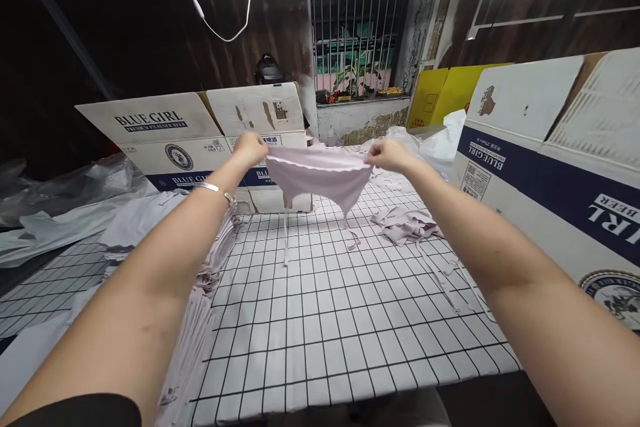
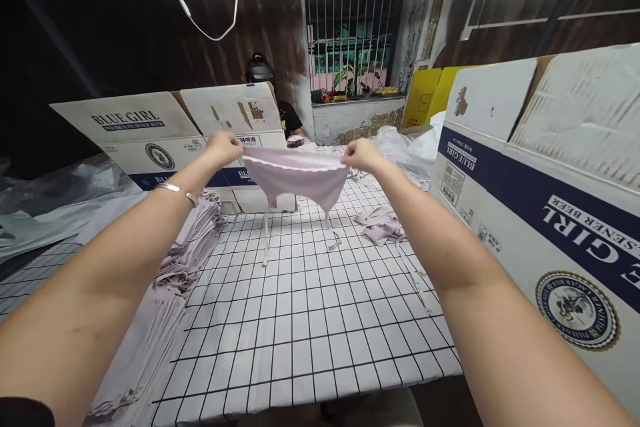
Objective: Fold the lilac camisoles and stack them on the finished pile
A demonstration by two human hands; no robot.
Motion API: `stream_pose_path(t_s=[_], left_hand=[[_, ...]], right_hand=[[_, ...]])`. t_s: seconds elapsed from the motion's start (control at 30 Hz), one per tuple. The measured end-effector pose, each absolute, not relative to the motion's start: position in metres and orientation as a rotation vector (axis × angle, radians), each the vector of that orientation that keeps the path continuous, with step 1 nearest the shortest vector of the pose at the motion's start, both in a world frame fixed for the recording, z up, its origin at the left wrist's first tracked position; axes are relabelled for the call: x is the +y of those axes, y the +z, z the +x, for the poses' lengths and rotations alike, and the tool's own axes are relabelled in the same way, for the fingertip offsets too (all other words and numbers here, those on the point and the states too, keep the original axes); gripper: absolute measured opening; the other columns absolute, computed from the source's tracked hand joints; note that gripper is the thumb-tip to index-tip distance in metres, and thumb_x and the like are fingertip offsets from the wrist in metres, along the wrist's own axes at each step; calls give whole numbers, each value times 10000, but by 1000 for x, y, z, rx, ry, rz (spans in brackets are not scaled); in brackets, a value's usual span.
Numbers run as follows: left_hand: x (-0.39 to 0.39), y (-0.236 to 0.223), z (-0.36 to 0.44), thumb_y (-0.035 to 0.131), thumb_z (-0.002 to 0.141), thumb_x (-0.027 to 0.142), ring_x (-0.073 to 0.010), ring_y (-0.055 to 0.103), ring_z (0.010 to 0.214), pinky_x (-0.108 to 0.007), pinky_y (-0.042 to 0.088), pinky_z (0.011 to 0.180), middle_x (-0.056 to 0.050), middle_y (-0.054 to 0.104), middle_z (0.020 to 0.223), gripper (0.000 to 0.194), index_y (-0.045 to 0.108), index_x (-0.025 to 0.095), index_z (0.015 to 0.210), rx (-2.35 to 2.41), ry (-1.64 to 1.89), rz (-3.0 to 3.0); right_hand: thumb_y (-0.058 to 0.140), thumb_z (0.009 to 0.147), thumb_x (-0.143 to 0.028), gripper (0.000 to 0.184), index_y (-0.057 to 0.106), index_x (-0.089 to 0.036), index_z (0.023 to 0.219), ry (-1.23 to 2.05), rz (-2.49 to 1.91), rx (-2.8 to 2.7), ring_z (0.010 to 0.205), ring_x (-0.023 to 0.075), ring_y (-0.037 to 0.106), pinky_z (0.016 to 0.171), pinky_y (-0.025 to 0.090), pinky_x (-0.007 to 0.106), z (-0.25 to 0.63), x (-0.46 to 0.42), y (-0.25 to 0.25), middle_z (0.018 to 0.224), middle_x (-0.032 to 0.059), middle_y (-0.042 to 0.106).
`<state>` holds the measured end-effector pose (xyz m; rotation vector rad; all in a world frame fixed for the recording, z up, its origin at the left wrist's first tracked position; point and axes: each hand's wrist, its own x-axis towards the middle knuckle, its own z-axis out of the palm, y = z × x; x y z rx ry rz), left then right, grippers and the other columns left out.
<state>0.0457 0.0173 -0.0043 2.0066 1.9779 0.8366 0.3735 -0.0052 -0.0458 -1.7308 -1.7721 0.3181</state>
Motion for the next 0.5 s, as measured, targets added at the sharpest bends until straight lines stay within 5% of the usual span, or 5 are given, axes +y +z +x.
stream_pose_path(t_s=[0.1,0.2,0.5], left_hand=[[-1,21,42,540,763,115,-230,535,1057,-319,376,958,-103,653,1037,153,633,96,884,2047,893,2253],[-39,-3,35,521,780,167,-256,551,999,-353,400,923,-84,656,971,190,636,131,927,2066,816,2407],[-216,-246,6,451,785,98,-240,567,846,-325,447,708,-71,584,887,171,545,215,868,1711,283,2411]], right_hand=[[712,747,-162,139,579,-137,711,166,-1686,-1623,679,123,511,620,436,266,373,-19,-27,731,35,564],[694,759,-183,157,544,-158,720,199,-1699,-1626,669,124,495,597,398,257,378,-58,-52,709,22,534],[579,739,-233,124,517,-230,632,590,-2016,-1707,627,172,539,576,386,278,368,-239,-244,651,0,598]])
